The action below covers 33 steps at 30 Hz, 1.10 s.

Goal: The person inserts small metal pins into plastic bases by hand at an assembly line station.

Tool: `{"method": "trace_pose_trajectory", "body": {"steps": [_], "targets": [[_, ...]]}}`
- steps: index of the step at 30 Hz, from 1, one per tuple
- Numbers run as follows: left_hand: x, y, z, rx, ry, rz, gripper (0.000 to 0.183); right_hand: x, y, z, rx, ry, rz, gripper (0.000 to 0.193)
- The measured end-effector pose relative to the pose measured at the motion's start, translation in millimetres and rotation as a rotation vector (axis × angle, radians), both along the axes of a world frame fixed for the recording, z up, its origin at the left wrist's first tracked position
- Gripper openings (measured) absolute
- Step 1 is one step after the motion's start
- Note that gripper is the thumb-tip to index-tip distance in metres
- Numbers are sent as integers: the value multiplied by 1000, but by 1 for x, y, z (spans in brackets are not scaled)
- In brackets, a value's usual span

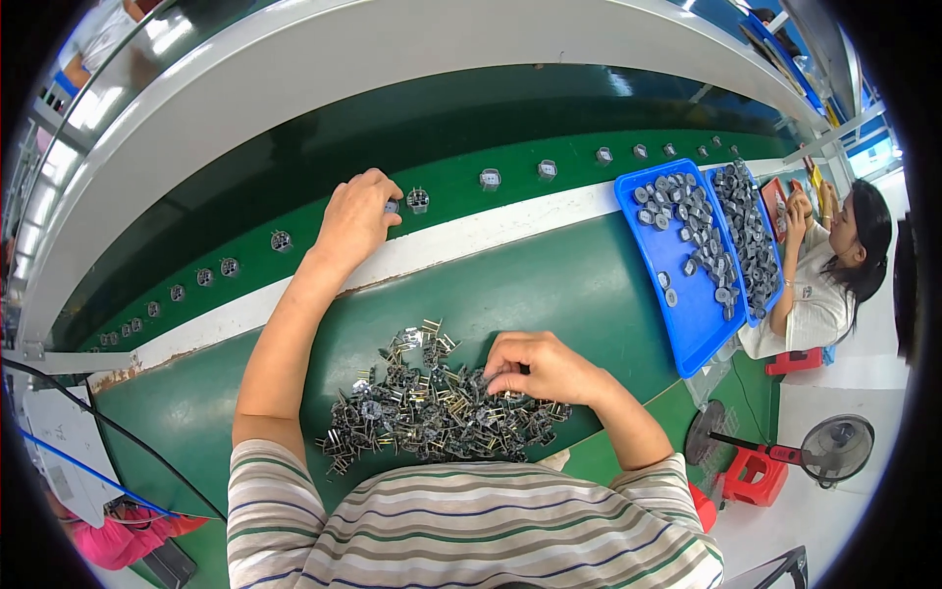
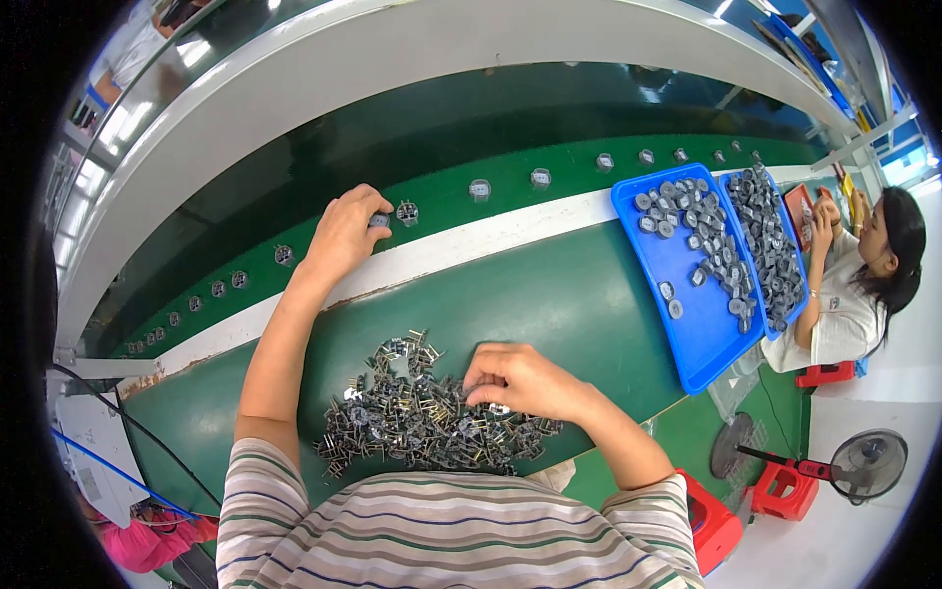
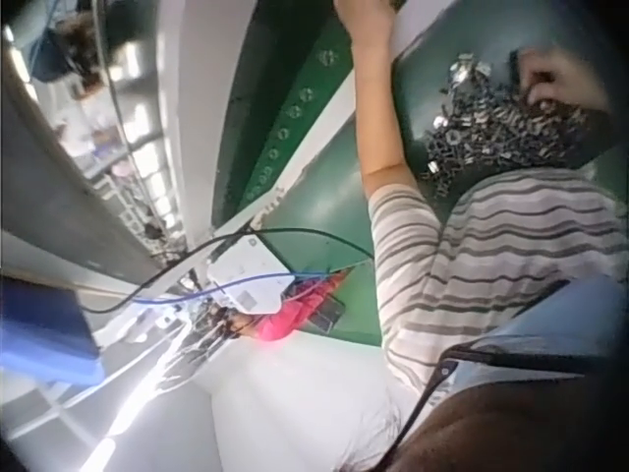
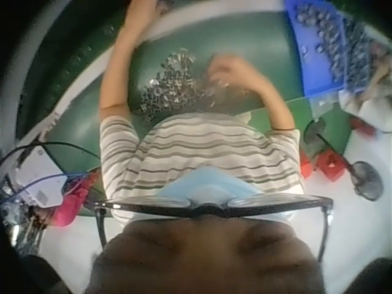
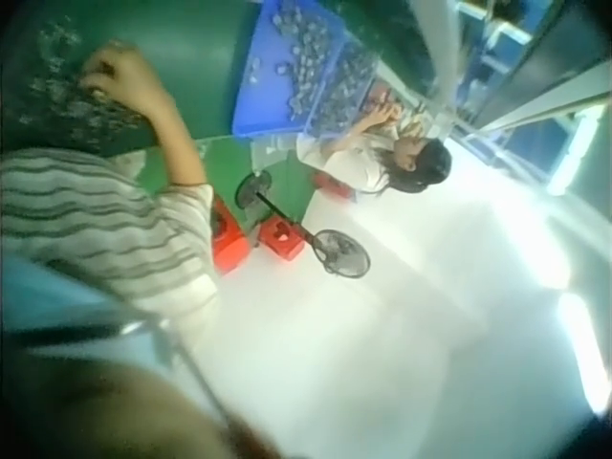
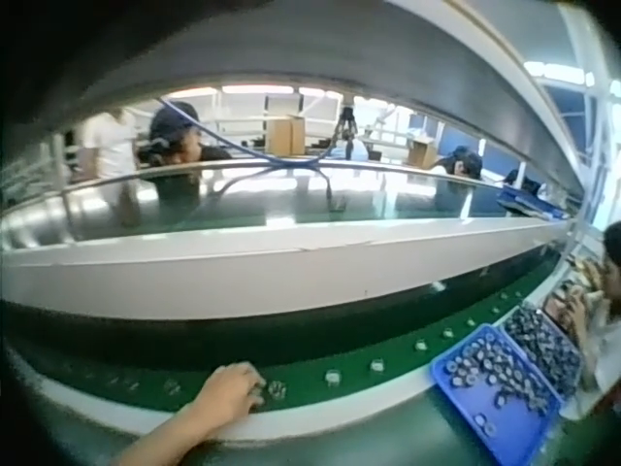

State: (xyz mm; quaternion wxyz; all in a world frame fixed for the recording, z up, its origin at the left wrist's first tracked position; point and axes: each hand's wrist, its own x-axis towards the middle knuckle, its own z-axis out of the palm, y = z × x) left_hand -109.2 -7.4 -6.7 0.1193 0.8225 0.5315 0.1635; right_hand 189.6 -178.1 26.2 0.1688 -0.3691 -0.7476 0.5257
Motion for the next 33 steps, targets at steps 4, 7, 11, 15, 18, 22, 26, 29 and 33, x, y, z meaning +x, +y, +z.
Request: {"method": "trace_pose_trajectory", "body": {"steps": [4,7,11,15,18,22,26,29,33], "targets": [[6,-21,16,74,-1,45,36,11,10,-9,-304,168,-316,17],[30,-53,32,25,-179,-138,30,18,19,-8,-146,153,-456,16],[59,-71,9,-72,-314,-361,38,18,21,-13,-218,40,-480,30],[65,-73,1,-129,-413,-365,41,25,23,-3,-327,97,-427,37],[60,-71,3,-199,-410,-368,41,41,20,-2,-396,313,-480,36],[59,-70,-4,-191,-409,-374,40,38,30,-6,698,-45,-576,28],[60,-73,-3,-186,-354,-384,39,29,28,-19,954,-229,-397,28],[60,-76,1,-190,-343,-394,39,29,24,-15,891,-158,-436,29],[57,-79,1,-146,-397,-394,39,33,30,-9,729,-182,-568,30]]}}
